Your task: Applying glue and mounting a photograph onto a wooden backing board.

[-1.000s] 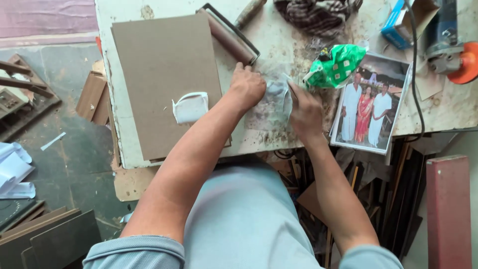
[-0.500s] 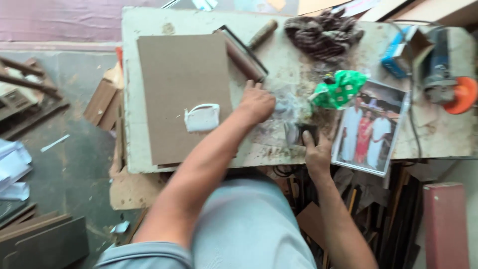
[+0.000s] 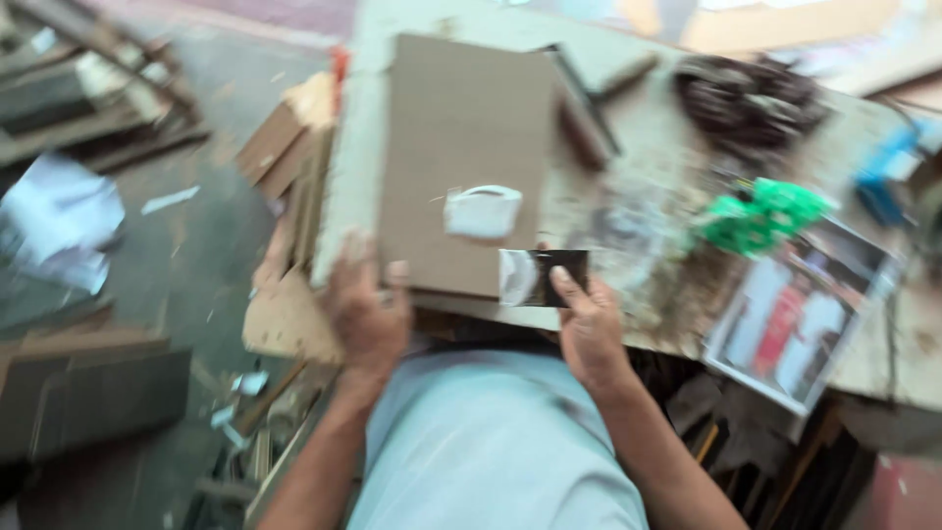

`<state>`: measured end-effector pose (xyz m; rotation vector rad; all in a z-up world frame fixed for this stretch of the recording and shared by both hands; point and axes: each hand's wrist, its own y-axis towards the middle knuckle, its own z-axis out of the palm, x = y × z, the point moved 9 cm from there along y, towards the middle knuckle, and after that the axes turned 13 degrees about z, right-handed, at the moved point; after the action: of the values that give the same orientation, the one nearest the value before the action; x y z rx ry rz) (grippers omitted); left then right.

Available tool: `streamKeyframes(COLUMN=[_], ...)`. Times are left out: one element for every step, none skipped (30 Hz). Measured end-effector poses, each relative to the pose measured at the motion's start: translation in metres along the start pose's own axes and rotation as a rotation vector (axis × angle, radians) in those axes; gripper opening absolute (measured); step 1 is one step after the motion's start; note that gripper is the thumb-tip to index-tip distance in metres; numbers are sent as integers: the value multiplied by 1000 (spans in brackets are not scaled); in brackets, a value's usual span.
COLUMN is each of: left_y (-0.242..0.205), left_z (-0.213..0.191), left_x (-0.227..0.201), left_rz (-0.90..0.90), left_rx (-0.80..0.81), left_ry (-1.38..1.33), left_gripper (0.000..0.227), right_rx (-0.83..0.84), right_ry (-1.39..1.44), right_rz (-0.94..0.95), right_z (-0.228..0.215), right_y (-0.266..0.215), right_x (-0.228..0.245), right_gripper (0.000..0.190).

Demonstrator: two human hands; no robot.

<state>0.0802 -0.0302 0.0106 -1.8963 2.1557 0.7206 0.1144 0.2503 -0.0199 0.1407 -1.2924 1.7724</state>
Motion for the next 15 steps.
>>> streamKeyframes(left_y=[-3,-4,-6,-5,-2,-4,-5,-6,-5,-3,-1,2,4,6,7], left_z=[2,7,-1,-4,-7,-7,-6,-4,-7,-11,-16,-21,-26,-31,-33], left_x=[-4,-9,-7,-10,-14,-11,-10,-9,-8,-7,-6,-8,-8,-7,-10], left_rz=[-30,-53,-83,-85,-88,-97,-93,-86,-91,-87,-84,-85,-116,-147,-150], left_rx=[27,57,48,32,15,14,21,27,25,8,-10,-13,-64,-122,-132], left_ry=[-27,-63,-46,-130,-214,-216,-292,-370,-371,-395,-419,-421,-586,-749,-746], left_gripper=[57,58,58,58,57,57,56,56,56,51,46,46,49,53,53], right_rx=[10,11,33,46,59,59,63,67,67,63,58,60,56,59,67], right_ry=[-20,-38,-53,-44,-34,-42,-36,-28,-33,-43,-53,-57,-61,-69,-75], right_rz=[-1,-8,15,-5,-24,-17,-23,-31,-28,-36,-44,-45,-47,-47,-47], right_z=[0,-2,2,3,2,6,10,13,23,33,43,48,52,59,56], right_y=[3,3,4,3,3,0,-3,-6,-14,-22,-30,-38,-45,-52,-53], right_x=[-4,-6,-12,-12,-11,-10,-8,-6,0,7,13,19,24,30,31], right_gripper=[24,23,23,22,22,22,23,25,25,29,33,33,36,40,40])
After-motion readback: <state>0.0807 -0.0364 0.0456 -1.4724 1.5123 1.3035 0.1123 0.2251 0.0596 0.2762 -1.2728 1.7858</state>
